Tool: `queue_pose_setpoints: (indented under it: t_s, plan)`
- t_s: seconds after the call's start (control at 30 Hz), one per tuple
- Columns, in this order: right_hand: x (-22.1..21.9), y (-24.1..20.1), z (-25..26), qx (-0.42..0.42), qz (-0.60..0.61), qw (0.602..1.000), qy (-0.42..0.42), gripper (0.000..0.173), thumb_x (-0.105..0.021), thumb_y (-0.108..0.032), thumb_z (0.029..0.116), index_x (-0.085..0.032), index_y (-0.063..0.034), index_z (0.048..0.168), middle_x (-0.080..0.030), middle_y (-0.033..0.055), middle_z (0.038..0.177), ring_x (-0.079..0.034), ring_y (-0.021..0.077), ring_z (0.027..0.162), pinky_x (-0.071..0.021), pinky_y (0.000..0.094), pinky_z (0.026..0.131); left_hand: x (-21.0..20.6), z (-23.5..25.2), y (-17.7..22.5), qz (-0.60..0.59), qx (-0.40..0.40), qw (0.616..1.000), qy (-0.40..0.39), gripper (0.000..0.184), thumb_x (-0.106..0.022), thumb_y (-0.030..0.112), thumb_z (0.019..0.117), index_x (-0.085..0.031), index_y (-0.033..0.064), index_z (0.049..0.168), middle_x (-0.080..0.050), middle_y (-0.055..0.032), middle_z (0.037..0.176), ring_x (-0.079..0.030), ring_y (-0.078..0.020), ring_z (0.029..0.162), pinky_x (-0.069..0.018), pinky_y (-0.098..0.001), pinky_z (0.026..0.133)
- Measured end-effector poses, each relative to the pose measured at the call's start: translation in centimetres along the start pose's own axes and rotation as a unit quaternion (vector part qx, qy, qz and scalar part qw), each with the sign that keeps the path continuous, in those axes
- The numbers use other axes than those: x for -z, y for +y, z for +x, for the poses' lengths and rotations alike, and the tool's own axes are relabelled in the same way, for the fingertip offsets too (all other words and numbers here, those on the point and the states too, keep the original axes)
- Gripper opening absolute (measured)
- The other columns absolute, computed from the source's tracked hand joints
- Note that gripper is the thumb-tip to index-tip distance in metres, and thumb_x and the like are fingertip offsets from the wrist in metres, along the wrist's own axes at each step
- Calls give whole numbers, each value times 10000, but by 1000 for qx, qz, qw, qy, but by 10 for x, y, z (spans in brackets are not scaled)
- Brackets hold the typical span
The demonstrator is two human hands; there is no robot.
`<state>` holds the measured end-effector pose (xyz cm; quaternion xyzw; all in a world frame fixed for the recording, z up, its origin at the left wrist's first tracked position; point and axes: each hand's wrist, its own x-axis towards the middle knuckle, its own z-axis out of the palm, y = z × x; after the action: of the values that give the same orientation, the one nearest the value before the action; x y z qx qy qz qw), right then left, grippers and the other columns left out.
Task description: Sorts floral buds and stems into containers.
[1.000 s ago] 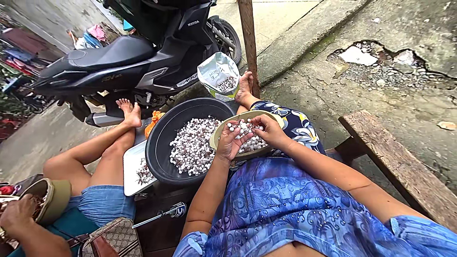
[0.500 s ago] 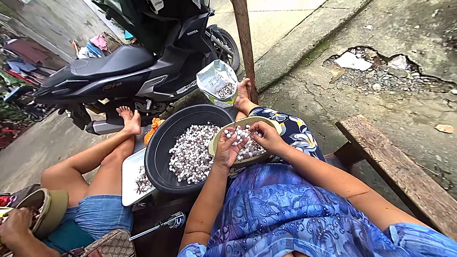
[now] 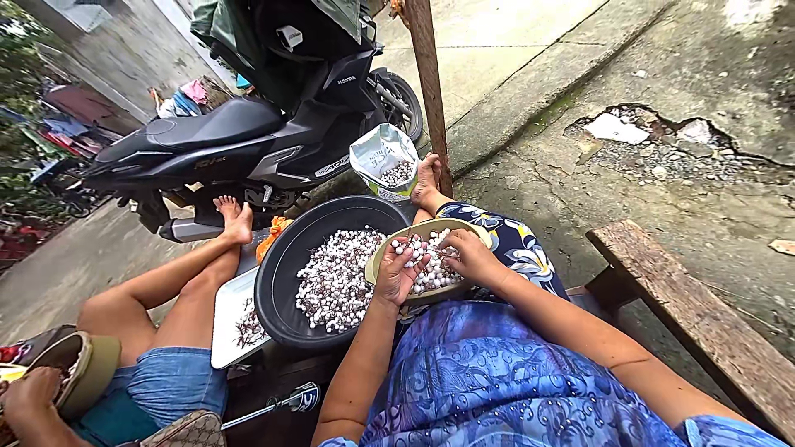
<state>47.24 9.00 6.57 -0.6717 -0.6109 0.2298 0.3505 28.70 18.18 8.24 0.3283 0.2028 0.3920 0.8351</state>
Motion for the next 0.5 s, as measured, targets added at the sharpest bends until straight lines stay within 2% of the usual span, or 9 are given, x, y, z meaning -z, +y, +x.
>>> queue_pose_setpoints:
  t_s: [0.07, 0.17, 0.5]
  plan:
    - [3, -3, -1, 10, -30, 997, -72, 295, -686, -219, 958, -717, -69, 1211, -632, 224, 1277, -577, 407, 1220, -413, 608, 1048, 0, 0, 0, 3, 3, 1000, 0, 212, -518, -85, 965, -548, 53, 1123, -698, -199, 1149, -732, -332, 978, -626, -469, 840]
    - [0, -3, -2, 4, -69, 985, -158, 352, -709, -232, 948, -697, -105, 1276, -617, 233, 1308, -564, 424, 1236, -398, 635, 1043, 1, 0, 0, 1, 6, 1000, -14, 218, -540, -81, 951, -550, 62, 1116, -699, -204, 1149, -734, -339, 981, -628, -475, 836]
    - [3, -3, -2, -2, -76, 985, -153, 291, -624, -115, 966, -683, -62, 1247, -661, 208, 1234, -603, 399, 1191, -414, 625, 1028, 4, -1, -2, 8, 4, 1000, -18, 205, -539, -76, 953, -553, 55, 1110, -689, -214, 1181, -730, -342, 997, -627, -476, 834]
